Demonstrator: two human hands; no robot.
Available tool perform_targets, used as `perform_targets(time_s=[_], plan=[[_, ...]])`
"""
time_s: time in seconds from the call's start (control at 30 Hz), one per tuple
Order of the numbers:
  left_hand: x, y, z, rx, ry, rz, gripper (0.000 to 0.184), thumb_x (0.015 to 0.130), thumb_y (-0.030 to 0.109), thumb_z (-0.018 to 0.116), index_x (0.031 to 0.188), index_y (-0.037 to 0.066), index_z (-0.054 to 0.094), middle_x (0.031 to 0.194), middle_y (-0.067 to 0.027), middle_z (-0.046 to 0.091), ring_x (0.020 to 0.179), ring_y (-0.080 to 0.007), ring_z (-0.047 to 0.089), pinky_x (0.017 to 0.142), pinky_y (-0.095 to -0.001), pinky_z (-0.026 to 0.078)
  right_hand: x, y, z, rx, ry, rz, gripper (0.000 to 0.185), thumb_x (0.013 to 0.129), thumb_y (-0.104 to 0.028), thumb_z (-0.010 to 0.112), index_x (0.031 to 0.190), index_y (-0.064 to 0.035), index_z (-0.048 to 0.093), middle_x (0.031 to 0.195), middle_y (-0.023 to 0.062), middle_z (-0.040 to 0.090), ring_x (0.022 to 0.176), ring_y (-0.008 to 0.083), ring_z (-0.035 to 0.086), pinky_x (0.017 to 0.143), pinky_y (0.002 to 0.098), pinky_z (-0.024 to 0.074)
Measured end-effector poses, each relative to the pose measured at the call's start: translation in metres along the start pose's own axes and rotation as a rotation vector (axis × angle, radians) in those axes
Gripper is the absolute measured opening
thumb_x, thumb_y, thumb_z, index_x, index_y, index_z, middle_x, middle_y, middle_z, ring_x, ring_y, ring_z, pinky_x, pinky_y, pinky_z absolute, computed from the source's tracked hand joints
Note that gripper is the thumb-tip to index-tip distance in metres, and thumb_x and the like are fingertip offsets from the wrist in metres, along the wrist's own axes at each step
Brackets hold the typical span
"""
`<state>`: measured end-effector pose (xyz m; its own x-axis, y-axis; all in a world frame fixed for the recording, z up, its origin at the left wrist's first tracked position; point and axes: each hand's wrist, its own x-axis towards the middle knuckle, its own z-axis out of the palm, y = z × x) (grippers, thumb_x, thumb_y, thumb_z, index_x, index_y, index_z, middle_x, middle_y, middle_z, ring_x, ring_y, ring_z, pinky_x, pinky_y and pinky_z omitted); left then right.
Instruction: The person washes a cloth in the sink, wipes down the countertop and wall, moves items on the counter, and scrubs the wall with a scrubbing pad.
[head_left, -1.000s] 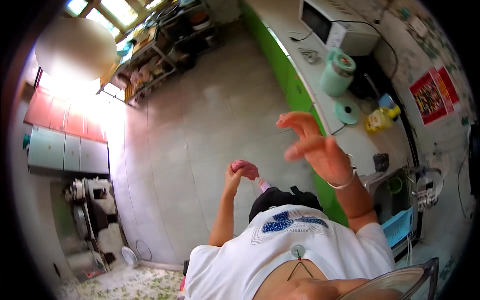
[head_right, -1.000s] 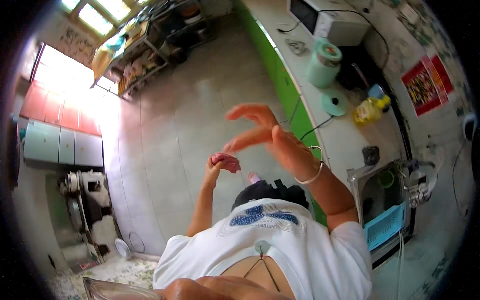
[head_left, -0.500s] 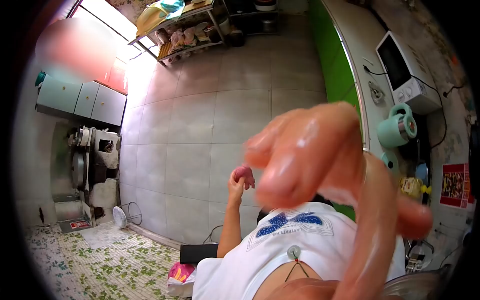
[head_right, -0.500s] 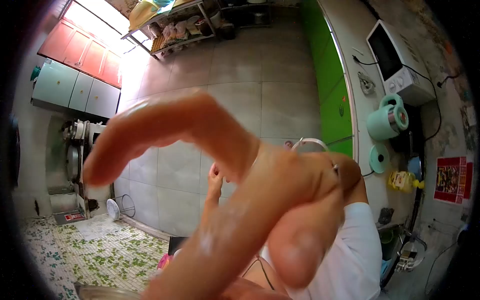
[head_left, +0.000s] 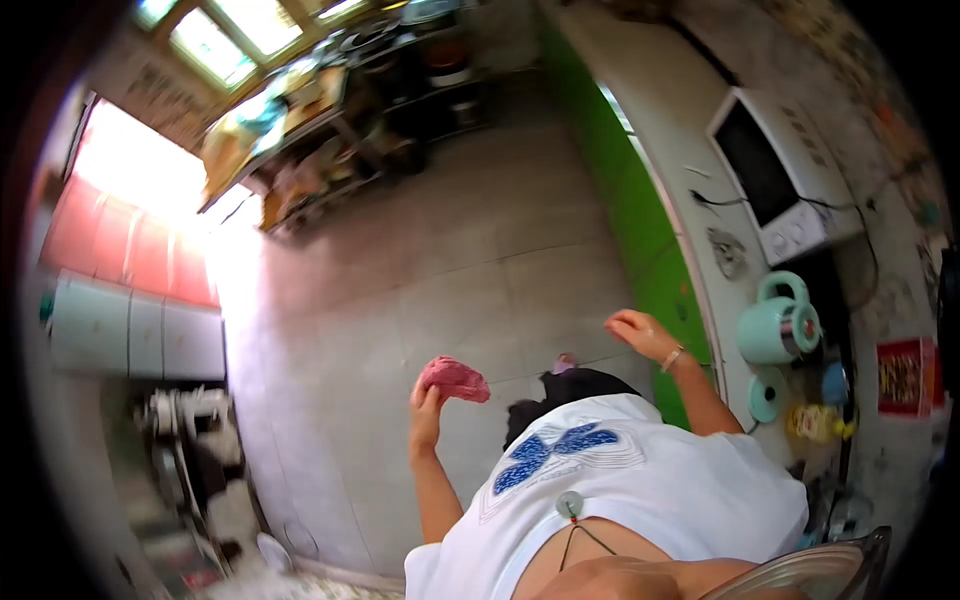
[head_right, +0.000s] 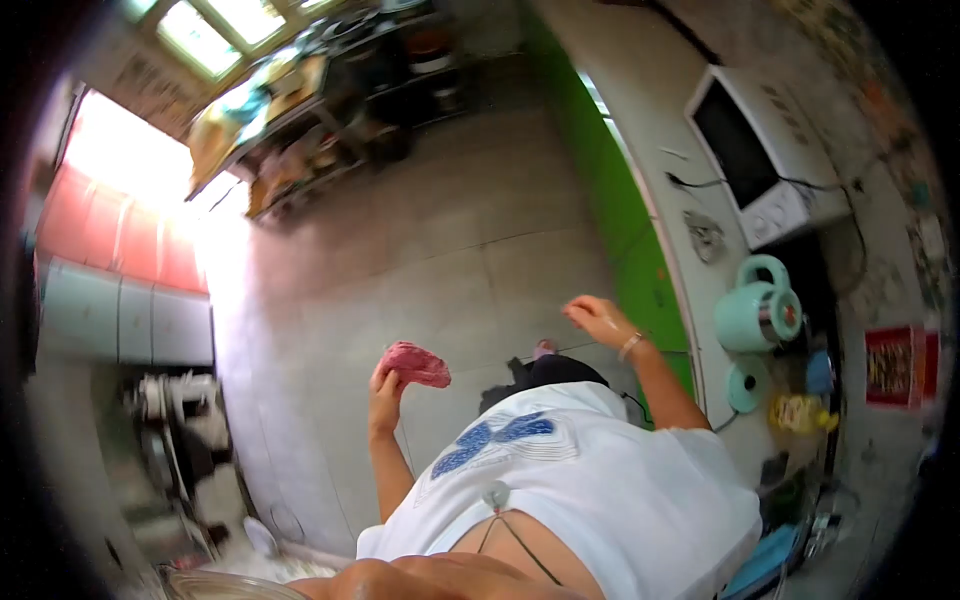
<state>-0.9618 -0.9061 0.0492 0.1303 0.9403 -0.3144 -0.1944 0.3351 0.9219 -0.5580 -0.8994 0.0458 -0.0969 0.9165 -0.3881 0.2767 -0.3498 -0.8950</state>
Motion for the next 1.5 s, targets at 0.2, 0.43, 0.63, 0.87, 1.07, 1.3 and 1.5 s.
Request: perform_targets(time_s=[0.2, 0.43, 0.63, 0.87, 1.07, 1.3, 1.5], plan=[[0.116, 0.066, 0.075, -0.181, -0.273, -0.043, 0.042, 0.086, 0.003, 0.040, 0.128, -0.002, 0.038, 0.124, -0.0109, 0.045, 0.113, -0.0191, 0.045, 0.094, -0.0294, 0.038, 0.101, -0.083, 0.034, -0.204, -0.089, -0.332, 0.033, 0.081, -0.030, 0.057, 0.100, -0.0028, 0.058, 0.091, 0.0131, 0.059, 0.088, 0.0234, 0.057, 0.076, 0.0325, 0.0447], [0.269, 0.124, 0.079, 0.594, -0.357, 0.483, 0.036, 0.087, 0.002, 0.041, 0.123, -0.001, 0.042, 0.118, -0.0157, 0.053, 0.107, -0.0236, 0.051, 0.090, -0.0319, 0.040, 0.240, -0.137, 0.059, -0.316, 0.035, -0.526, 0.030, 0.081, -0.030, 0.055, 0.089, -0.0010, 0.055, 0.084, 0.0160, 0.055, 0.077, 0.0330, 0.053, 0.068, 0.0396, 0.0414], [0.403, 0.163, 0.057, 0.632, -0.444, 0.261, 0.022, 0.088, 0.008, 0.046, 0.108, -0.001, 0.049, 0.096, -0.0092, 0.059, 0.092, -0.0172, 0.056, 0.079, -0.0288, 0.044, 0.323, -0.174, 0.045, -0.417, 0.302, -0.414, 0.028, 0.085, -0.027, 0.050, 0.080, -0.0004, 0.057, 0.081, 0.0164, 0.054, 0.076, 0.0323, 0.053, 0.066, 0.0383, 0.0414], [0.537, 0.196, 0.116, 0.580, -0.804, 0.096, 0.017, 0.091, 0.015, 0.046, 0.098, 0.001, 0.051, 0.085, 0.0008, 0.050, 0.076, -0.0077, 0.046, 0.066, -0.0228, 0.039, 0.376, -0.169, -0.005, -0.252, 0.472, -0.371, 0.030, 0.086, -0.028, 0.051, 0.081, 0.0001, 0.057, 0.086, 0.0156, 0.057, 0.072, 0.0314, 0.056, 0.064, 0.0368, 0.0442], [0.601, 0.203, 0.223, 0.091, -0.669, -0.035, 0.018, 0.090, 0.013, 0.048, 0.103, 0.001, 0.052, 0.093, -0.0030, 0.056, 0.086, -0.0101, 0.053, 0.081, -0.0255, 0.043, 0.407, -0.197, -0.095, -0.355, 0.982, -0.346, 0.026, 0.084, -0.025, 0.054, 0.080, 0.0002, 0.060, 0.088, 0.0135, 0.054, 0.080, 0.0286, 0.055, 0.069, 0.0349, 0.0446], [0.680, 0.223, 0.344, -0.004, -0.726, -0.091, 0.016, 0.086, 0.005, 0.048, 0.102, 0.002, 0.053, 0.096, -0.0035, 0.056, 0.086, -0.0109, 0.052, 0.079, -0.0235, 0.042, 0.452, -0.196, -0.224, 0.093, 0.878, -0.442, 0.020, 0.082, -0.016, 0.058, 0.088, 0.0026, 0.060, 0.102, 0.0113, 0.051, 0.087, 0.0224, 0.053, 0.073, 0.0305, 0.0433], [0.755, 0.217, 0.446, 0.348, -0.938, 0.245, 0.017, 0.081, 0.001, 0.050, 0.097, 0.001, 0.051, 0.099, -0.0044, 0.050, 0.094, -0.0130, 0.048, 0.082, -0.0265, 0.040, 0.460, -0.221, -0.322, 0.157, 1.014, -0.543, 0.021, 0.082, -0.013, 0.059, 0.095, 0.0042, 0.058, 0.109, 0.0112, 0.050, 0.097, 0.0183, 0.051, 0.081, 0.0274, 0.0413]])
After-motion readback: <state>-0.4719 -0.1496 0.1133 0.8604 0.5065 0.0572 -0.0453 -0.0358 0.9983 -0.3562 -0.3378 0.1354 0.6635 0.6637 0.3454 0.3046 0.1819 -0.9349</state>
